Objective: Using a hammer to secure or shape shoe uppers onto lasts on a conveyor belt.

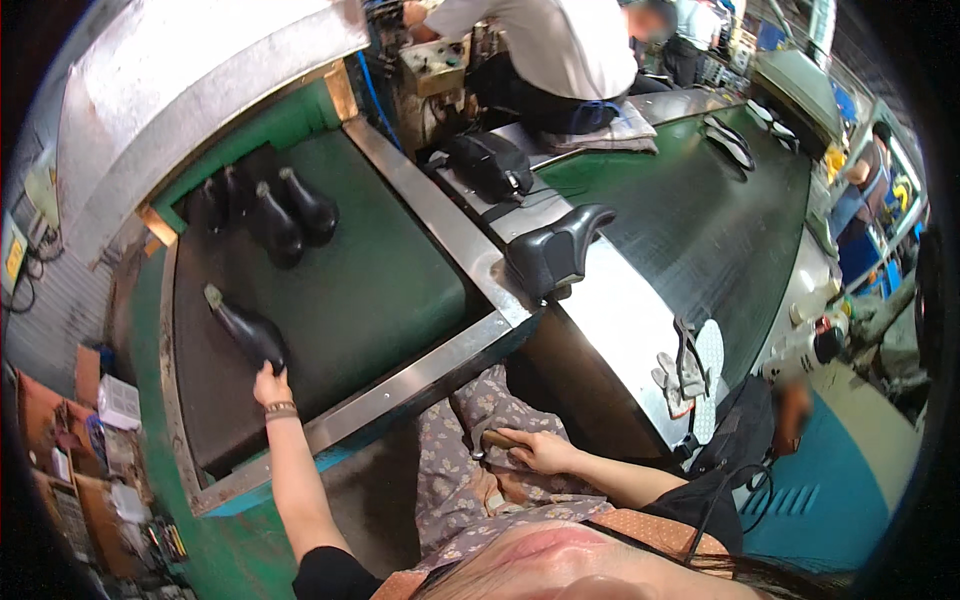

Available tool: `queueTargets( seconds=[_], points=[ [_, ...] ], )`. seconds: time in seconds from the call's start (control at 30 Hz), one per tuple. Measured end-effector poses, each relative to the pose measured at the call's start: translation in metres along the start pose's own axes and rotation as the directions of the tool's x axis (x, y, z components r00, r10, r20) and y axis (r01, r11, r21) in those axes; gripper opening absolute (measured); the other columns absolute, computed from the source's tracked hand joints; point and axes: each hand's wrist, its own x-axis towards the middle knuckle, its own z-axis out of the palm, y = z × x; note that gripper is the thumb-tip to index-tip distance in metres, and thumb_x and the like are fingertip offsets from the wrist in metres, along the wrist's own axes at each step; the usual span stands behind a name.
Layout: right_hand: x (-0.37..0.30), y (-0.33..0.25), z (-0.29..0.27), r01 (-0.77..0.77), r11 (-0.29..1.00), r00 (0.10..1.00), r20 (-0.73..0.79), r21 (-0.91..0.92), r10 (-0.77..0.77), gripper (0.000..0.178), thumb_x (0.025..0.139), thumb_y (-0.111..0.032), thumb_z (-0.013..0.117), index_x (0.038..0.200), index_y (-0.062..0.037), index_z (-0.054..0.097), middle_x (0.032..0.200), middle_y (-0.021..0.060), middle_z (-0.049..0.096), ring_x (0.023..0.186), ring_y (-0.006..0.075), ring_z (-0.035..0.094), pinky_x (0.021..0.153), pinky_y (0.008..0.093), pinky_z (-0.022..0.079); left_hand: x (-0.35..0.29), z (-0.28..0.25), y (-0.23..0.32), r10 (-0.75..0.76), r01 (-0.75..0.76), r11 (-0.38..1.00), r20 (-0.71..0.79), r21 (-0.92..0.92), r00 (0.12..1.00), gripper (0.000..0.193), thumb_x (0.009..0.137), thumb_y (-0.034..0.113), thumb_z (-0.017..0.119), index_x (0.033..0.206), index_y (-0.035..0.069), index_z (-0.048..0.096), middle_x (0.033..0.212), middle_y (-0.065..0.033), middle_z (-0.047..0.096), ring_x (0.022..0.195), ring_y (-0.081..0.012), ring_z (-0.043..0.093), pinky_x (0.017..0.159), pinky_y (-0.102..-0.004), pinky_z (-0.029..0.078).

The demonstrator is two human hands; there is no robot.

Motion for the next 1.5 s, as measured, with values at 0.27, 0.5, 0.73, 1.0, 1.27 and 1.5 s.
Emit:
queueTargets(
  seconds=[0.27, 0.5, 0.73, 1.0, 1.27, 1.5],
  points=[
    [0.026, -0.009, -0.005, -0.022, 0.997, 0.979, 0.206, 0.081, 0.005, 0.052, 0.095, -0.028, 0.054, 0.144, -0.0215, 0.04, 0.103, 0.0238, 0.065, 0.087, 0.0403, 0.065, 0.078, 0.043, 0.051, 0.123, 0.036, 0.022, 0.223, -0.245, 0.936, 0.116, 0.251, 0.968, 0.049, 0.095, 0.017, 0.059, 0.135, -0.005, 0.043, 0.134, -0.0132, 0.047, 0.118, -0.0276, 0.047, 0.092, -0.0456, 0.05],
    [0.039, -0.005, -0.02, -0.089, 0.984, 0.952, 0.304, 0.154, 0.039, 0.053, 0.096, -0.03, 0.052, 0.146, -0.0257, 0.037, 0.087, 0.025, 0.065, 0.076, 0.0382, 0.065, 0.069, 0.0448, 0.05, 0.171, 0.088, -0.013, 0.944, -0.624, 0.254, -0.05, 0.739, 0.325, 0.056, 0.078, 0.017, 0.074, 0.122, -0.011, 0.052, 0.122, -0.0277, 0.057, 0.108, -0.0357, 0.058, 0.097, -0.0408, 0.045],
    [0.041, 0.016, -0.02, -0.034, 0.966, 0.96, 0.276, 0.255, -0.039, 0.054, 0.096, -0.03, 0.053, 0.147, -0.0283, 0.034, 0.107, 0.0215, 0.065, 0.089, 0.0368, 0.065, 0.079, 0.0413, 0.05, 0.093, 0.146, -0.032, 0.767, -0.281, -0.148, 0.289, 0.948, 0.573, 0.078, 0.075, 0.042, 0.075, 0.143, 0.023, 0.041, 0.156, -0.0182, 0.013, 0.132, -0.0525, 0.029, 0.103, -0.0613, 0.032],
    [0.041, 0.028, -0.016, 0.03, 0.927, 0.947, 0.287, 0.374, -0.146, 0.055, 0.097, -0.029, 0.053, 0.148, -0.0305, 0.034, 0.119, 0.0147, 0.064, 0.096, 0.0319, 0.065, 0.083, 0.0364, 0.05, 0.07, 0.21, -0.065, 0.355, -0.65, -0.647, 0.912, 0.399, 0.207, 0.054, 0.09, 0.017, 0.062, 0.14, 0.017, 0.044, 0.154, -0.0082, 0.029, 0.139, -0.036, 0.03, 0.109, -0.0476, 0.031],
    [0.042, 0.035, -0.015, 0.007, 0.901, 0.921, 0.347, 0.434, -0.174, 0.054, 0.098, -0.028, 0.052, 0.148, -0.0291, 0.033, 0.126, 0.0155, 0.06, 0.106, 0.0297, 0.062, 0.09, 0.034, 0.047, 0.134, 0.243, -0.074, 0.437, -0.308, -0.782, 0.83, 0.541, 0.347, 0.047, 0.092, 0.006, 0.046, 0.138, 0.012, 0.046, 0.131, -0.0204, 0.052, 0.112, -0.0346, 0.055, 0.096, -0.0436, 0.046],
    [0.025, 0.033, -0.018, 0.076, 0.916, 0.951, 0.247, 0.394, -0.185, 0.055, 0.095, -0.032, 0.052, 0.147, -0.0282, 0.035, 0.114, 0.0225, 0.064, 0.1, 0.0382, 0.063, 0.086, 0.0425, 0.048, 0.014, 0.194, -0.049, 0.261, -0.513, -0.717, 0.864, 0.473, 0.431, 0.027, 0.087, 0.002, 0.046, 0.113, 0.004, 0.054, 0.103, -0.0197, 0.057, 0.095, -0.0367, 0.059, 0.082, -0.044, 0.05]
  ],
)
